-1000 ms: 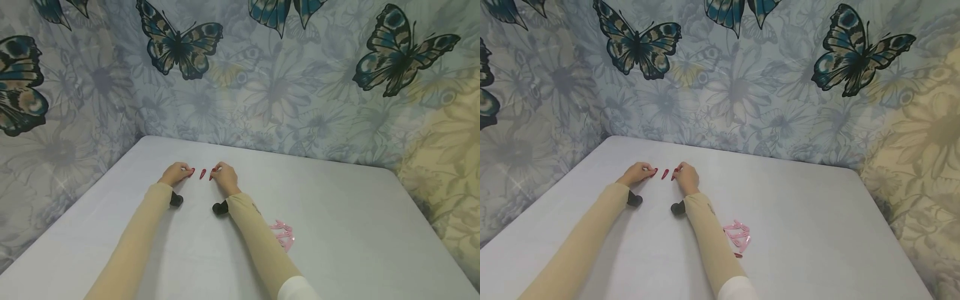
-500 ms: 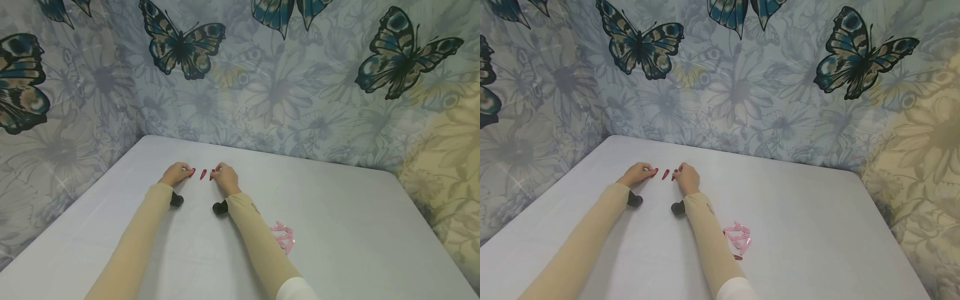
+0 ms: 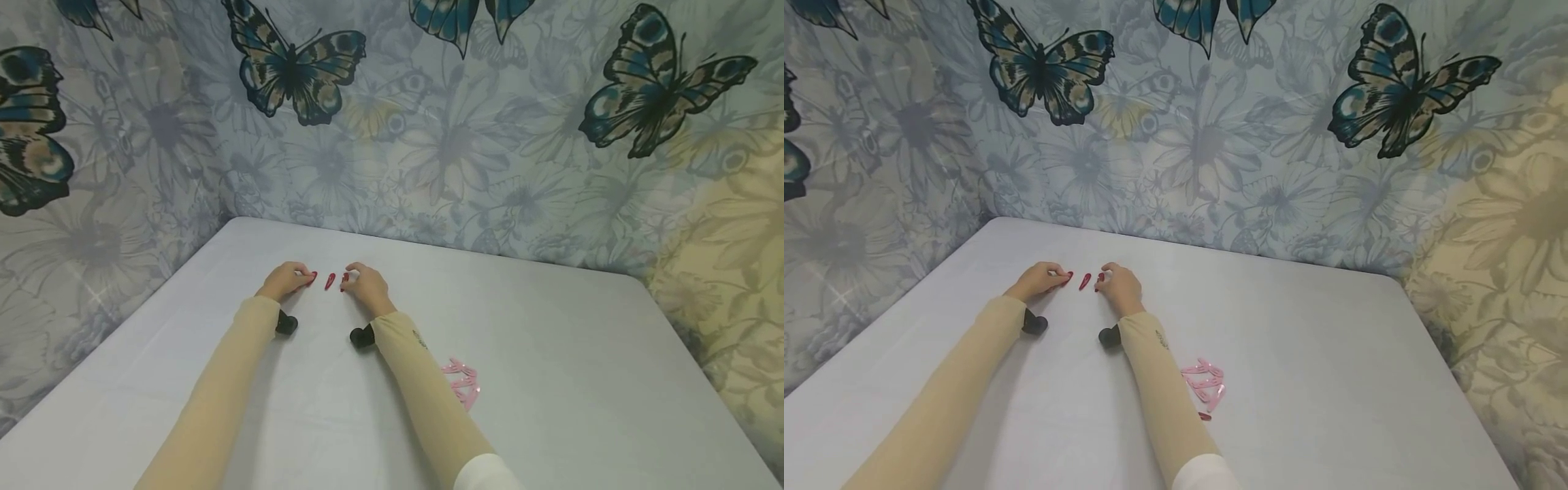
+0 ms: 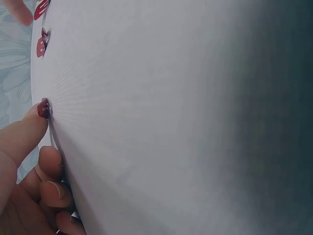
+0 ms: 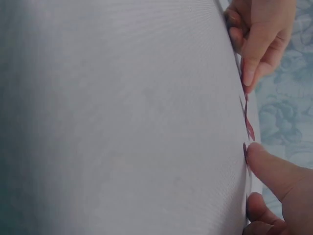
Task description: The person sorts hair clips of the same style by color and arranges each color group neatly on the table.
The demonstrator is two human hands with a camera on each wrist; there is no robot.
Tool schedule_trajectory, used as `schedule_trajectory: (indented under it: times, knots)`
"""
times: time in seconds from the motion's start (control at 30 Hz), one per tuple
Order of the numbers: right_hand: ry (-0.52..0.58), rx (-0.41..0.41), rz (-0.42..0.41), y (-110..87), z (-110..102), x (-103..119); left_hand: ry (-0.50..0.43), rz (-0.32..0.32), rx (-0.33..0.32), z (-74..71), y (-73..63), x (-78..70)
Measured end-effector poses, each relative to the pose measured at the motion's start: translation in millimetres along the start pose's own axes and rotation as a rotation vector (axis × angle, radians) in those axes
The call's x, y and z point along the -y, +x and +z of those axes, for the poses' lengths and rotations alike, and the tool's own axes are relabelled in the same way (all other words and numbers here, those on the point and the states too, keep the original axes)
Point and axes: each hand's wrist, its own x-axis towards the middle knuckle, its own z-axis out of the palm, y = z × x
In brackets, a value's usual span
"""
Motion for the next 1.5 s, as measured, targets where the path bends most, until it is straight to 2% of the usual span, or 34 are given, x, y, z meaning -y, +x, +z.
schedule_trajectory:
  times: [0.23, 0.47, 0.57, 0.63, 0.7, 0.77, 0.83, 0.87, 0.9, 0.97, 1.03, 1.07, 1.13, 1.17, 1.27, 1.5]
  knots:
    - [-0.032, 0.001, -0.002, -2.9, -1, -2, -0.01, 0.012, 0.012, 3.2, 0.0, 0.0]
    - [-0.003, -0.007, 0.037, -7.5, -4, -5, -0.005, 0.015, 0.025, 6.4, 2.5, -2.5]
    - [0.029, 0.008, 0.061, -3.5, -5, -8, -0.006, 0.009, 0.032, 6.8, 3.9, -4.3]
    - [0.045, 0.035, 0.08, 9.2, 0, -15, -0.003, 0.005, 0.034, 7.0, 5.0, -5.1]
    - [0.049, 0.032, 0.064, 35.3, 18, -35, 0.003, 0.009, 0.038, 7.2, 5.8, -6.0]
    - [0.04, 0.005, 0.041, 69.9, 47, -61, 0.01, 0.013, 0.041, 7.4, 5.9, -6.8]
    - [0.082, -0.012, 0.005, 96.7, 69, -85, 0.026, 0.019, 0.039, 7.2, 5.2, -7.5]
    - [0.092, -0.009, 0.012, 107.8, 77, -91, 0.034, 0.021, 0.037, 6.9, 4.6, -7.8]
    - [0.137, 0.017, 0.018, 108.6, 75, -92, 0.042, 0.02, 0.033, 6.6, 4.0, -8.1]
    - [0.214, 0.077, 0.067, 92.5, 55, -77, 0.054, 0.022, 0.024, 5.6, 2.8, -8.9]
    - [0.26, 0.152, 0.13, 63.0, 22, -51, 0.056, 0.021, 0.025, 4.5, 1.2, -9.2]
    - [0.25, 0.177, 0.161, 46.4, 6, -36, 0.056, 0.018, 0.028, 4.0, 0.5, -9.3]
    - [0.26, 0.218, 0.179, 15.4, -24, -13, 0.052, 0.008, 0.034, 3.2, -0.6, -8.8]
    - [0.252, 0.219, 0.167, 6.0, -33, -7, 0.051, 0.003, 0.037, 2.9, -1.0, -8.5]
    - [0.235, 0.208, 0.116, -12.7, -52, 1, 0.051, 0.005, 0.034, 2.5, -1.6, -7.2]
    - [0.23, 0.184, 0.052, -27.7, -76, -9, 0.043, 0.033, 0.017, 2.8, -1.5, -6.4]
